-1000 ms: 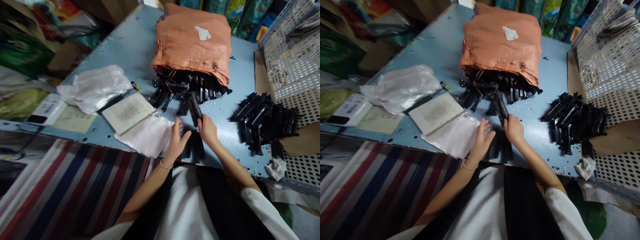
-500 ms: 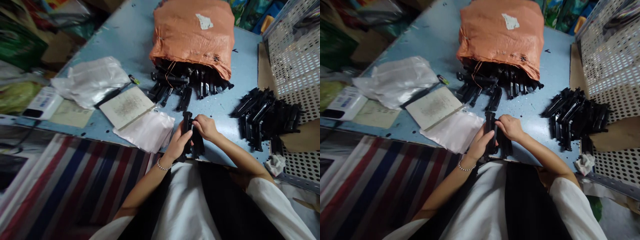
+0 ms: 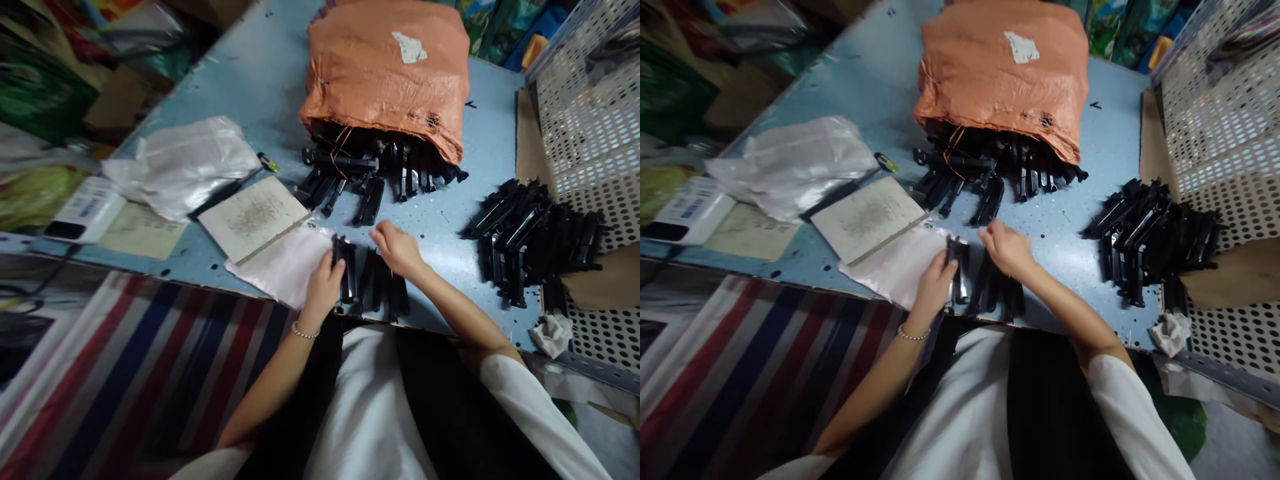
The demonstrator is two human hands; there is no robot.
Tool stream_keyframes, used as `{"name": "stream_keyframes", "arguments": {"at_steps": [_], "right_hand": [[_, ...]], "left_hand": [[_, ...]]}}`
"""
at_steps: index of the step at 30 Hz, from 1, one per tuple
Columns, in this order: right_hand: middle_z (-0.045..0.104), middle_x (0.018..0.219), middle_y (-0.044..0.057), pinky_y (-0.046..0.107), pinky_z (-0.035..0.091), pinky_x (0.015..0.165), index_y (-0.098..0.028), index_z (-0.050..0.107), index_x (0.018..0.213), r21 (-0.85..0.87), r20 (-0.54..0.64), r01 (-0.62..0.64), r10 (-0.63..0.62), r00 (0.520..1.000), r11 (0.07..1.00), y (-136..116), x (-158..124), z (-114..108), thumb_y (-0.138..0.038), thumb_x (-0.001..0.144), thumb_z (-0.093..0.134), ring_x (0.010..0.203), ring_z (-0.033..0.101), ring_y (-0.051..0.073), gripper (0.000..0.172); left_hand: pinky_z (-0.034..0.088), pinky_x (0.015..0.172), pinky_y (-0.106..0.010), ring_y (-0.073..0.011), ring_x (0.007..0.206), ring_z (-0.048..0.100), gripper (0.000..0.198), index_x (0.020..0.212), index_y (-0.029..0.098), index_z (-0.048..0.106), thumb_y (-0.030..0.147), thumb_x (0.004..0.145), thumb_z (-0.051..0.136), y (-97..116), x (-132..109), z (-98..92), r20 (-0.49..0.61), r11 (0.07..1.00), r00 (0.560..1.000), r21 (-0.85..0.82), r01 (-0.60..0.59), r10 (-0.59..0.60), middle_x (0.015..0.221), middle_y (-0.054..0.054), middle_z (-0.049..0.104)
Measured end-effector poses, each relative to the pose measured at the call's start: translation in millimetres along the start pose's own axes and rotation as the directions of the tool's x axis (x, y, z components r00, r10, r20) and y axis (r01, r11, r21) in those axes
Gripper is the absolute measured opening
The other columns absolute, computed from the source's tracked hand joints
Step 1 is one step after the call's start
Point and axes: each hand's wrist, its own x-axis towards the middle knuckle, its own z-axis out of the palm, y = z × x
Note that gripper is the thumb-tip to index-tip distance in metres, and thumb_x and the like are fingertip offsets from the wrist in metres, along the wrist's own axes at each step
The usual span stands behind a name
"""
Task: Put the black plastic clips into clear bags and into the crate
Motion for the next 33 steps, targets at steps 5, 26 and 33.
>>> {"name": "stream_keyframes", "arguments": {"at_steps": [5,26,33], "right_hand": [[0.071,0.111,0.024,0.047,0.05,0.084,-0.005,0.03,0.147,-0.017,0.018,-0.351,0.351,0.936,0.936,12,87,7,-0.048,0.1,0.042,0.1,0.069,0.037,0.065],[0.051,0.069,0.002,0.029,0.041,0.061,-0.023,0.046,0.076,0.455,-0.246,0.125,-0.01,0.969,0.882,22,-15,1,-0.062,0.104,0.012,0.066,0.05,0.017,0.059],[0.06,0.081,0.009,0.033,0.042,0.069,-0.02,0.058,0.086,0.022,-0.11,0.363,-0.359,0.927,0.931,43,-26,-19,-0.063,0.102,0.027,0.076,0.053,0.021,0.055]], "left_hand": [[0.046,0.107,-0.053,-0.032,0.117,0.058,0.037,0.122,0.015,0.066,0.035,0.093,0.055,-13,-17,25.1,0.055,0.964,0.988,0.219,-0.152,0.144,0.119,-0.018,0.063],[0.026,0.127,-0.049,-0.0286,0.152,0.031,0.068,0.157,0.02,0.028,0.046,0.099,0.05,69,-20,13.2,0.218,0.95,0.938,-0.218,-0.223,0.27,0.163,-0.014,0.034],[0.027,0.126,-0.047,-0.0269,0.15,0.035,0.062,0.156,0.023,0.033,0.044,0.1,0.048,74,-16,6.0,0.256,0.949,0.941,-0.279,-0.146,0.22,0.162,-0.01,0.039]]}}
